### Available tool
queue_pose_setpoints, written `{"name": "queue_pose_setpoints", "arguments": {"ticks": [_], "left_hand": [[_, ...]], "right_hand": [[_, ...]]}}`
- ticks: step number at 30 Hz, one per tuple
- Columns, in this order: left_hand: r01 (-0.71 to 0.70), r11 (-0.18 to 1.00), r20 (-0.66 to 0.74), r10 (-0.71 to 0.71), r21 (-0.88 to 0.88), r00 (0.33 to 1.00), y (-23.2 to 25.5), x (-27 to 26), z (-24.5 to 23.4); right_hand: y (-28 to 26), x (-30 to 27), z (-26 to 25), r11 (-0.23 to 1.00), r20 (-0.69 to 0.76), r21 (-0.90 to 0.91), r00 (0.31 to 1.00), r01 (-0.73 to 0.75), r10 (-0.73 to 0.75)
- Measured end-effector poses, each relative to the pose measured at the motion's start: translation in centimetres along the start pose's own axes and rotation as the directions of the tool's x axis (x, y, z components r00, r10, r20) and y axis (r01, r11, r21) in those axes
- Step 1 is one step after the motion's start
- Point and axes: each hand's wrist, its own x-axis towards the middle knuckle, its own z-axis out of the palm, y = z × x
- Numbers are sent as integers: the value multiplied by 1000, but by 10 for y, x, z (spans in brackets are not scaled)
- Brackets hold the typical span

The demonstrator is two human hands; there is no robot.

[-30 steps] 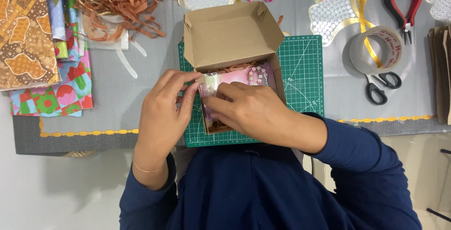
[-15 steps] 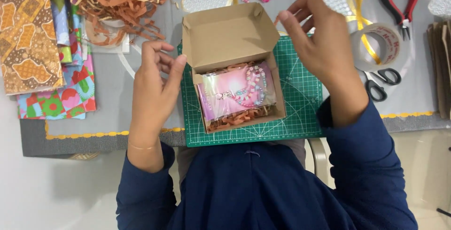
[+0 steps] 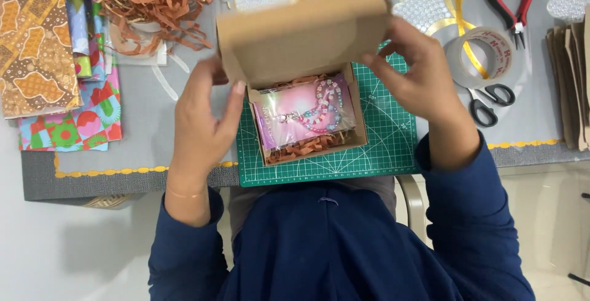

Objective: Assembling a cardboard box, filling it with decorative shredded paper and jewelry, and wrapping it with paper and tape.

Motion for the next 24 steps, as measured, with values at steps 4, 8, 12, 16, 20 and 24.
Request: {"name": "queue_pose_setpoints", "arguments": {"ticks": [4, 8, 12, 16, 20, 24], "left_hand": [[-265, 916, -9, 280, 301, 960, -4, -15, 1], [-243, 898, 6, 259, 366, 966, -3, -29, 6], [-221, 855, 20, 240, 469, 971, -11, -50, 8], [-299, 860, 60, 302, 414, 951, -16, -80, 12], [-303, 892, 114, 281, 336, 953, -15, -103, 21], [-328, 919, 82, 318, 217, 945, -18, -107, 25]], "right_hand": [[-17, -11, 3, 980, 57, -153, 991, 126, -119], [-22, -20, 9, 947, 146, -252, 975, 200, -167], [-25, -37, 13, 816, 103, -544, 980, 197, -168], [-34, -61, 11, 902, 67, -427, 997, 68, -43], [-38, -82, 9, 967, 149, -247, 988, 66, -29], [-37, -91, 19, 969, 154, -221, 985, 109, -76]]}}
